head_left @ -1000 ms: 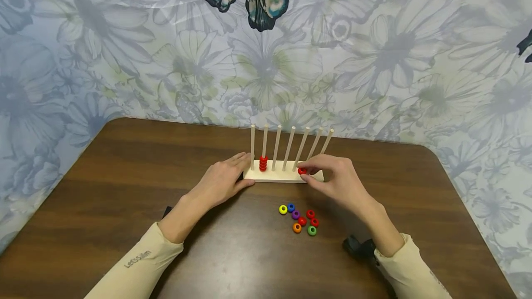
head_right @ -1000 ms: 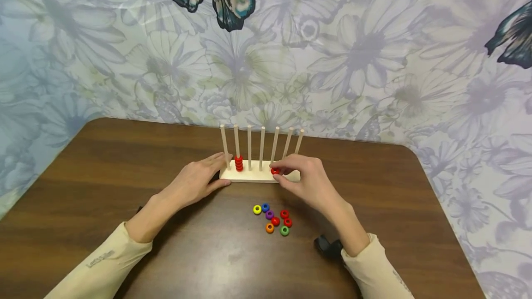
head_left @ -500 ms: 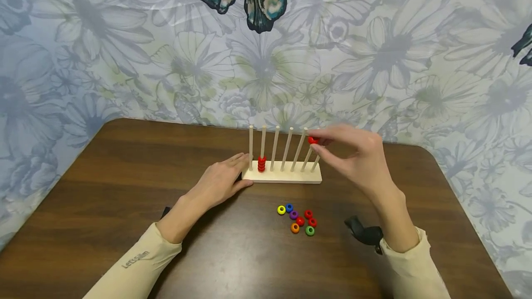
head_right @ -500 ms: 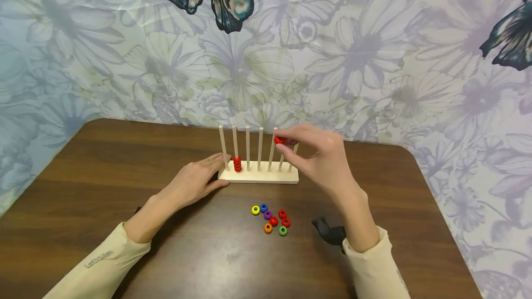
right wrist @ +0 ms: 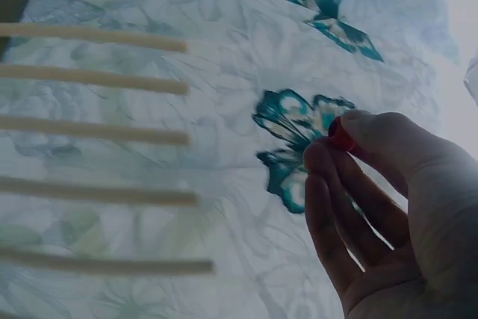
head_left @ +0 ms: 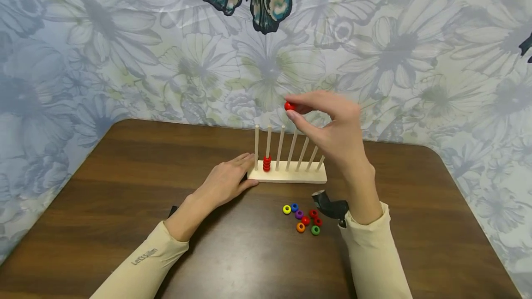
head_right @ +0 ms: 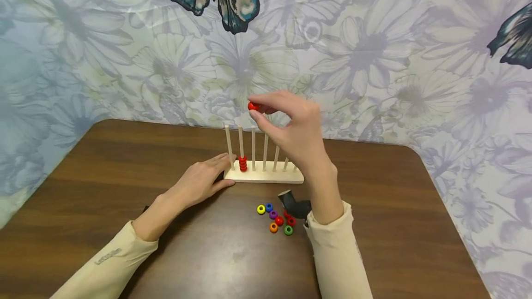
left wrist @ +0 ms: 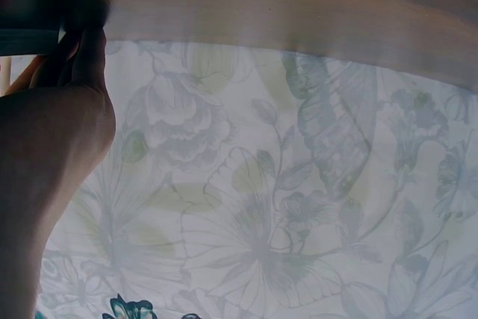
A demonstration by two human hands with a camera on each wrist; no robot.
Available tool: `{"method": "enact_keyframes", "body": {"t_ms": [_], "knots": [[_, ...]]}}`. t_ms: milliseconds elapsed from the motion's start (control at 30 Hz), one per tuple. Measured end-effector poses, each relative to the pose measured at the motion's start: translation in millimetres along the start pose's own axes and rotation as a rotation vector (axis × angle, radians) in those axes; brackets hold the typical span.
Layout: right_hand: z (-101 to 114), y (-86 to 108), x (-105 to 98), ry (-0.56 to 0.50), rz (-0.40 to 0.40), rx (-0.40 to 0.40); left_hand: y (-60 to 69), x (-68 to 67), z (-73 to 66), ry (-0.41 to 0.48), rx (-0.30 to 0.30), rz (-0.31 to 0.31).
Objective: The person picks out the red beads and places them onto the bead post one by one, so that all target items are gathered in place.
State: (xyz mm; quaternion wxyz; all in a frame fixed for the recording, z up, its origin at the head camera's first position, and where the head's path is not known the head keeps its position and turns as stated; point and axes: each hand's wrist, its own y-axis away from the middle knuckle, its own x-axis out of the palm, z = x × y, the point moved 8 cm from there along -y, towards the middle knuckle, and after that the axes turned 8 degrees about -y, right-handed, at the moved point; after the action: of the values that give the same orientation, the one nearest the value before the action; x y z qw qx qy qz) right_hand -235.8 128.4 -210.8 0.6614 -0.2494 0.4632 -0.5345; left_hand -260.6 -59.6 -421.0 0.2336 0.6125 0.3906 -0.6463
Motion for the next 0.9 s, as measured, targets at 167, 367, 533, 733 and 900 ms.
{"method": "enact_keyframes", "body": {"t_ms": [167, 367, 533, 733, 900], "knots": [[-20.2, 9.6, 28.1, 0.082, 0.076, 0.044, 1.3, 1.3, -1.5, 0.008, -0.007, 0.008], [-35.0, 23.2, 47.8, 0.144, 0.144, 0.098, 0.7, 5.2, -3.8, 0.021, -0.009, 0.010], [-37.8, 28.8, 48.3, 0.143, 0.138, 0.108, 1.9, 8.5, -4.7, 0.015, -0.012, 0.031], [-37.5, 27.2, 47.7, 0.156, 0.158, 0.112, 0.0, 5.1, -2.4, 0.014, -0.021, 0.036], [-36.8, 25.8, 51.0, 0.171, 0.190, 0.113, 0.0, 2.6, 0.4, 0.015, -0.024, 0.037]]}}
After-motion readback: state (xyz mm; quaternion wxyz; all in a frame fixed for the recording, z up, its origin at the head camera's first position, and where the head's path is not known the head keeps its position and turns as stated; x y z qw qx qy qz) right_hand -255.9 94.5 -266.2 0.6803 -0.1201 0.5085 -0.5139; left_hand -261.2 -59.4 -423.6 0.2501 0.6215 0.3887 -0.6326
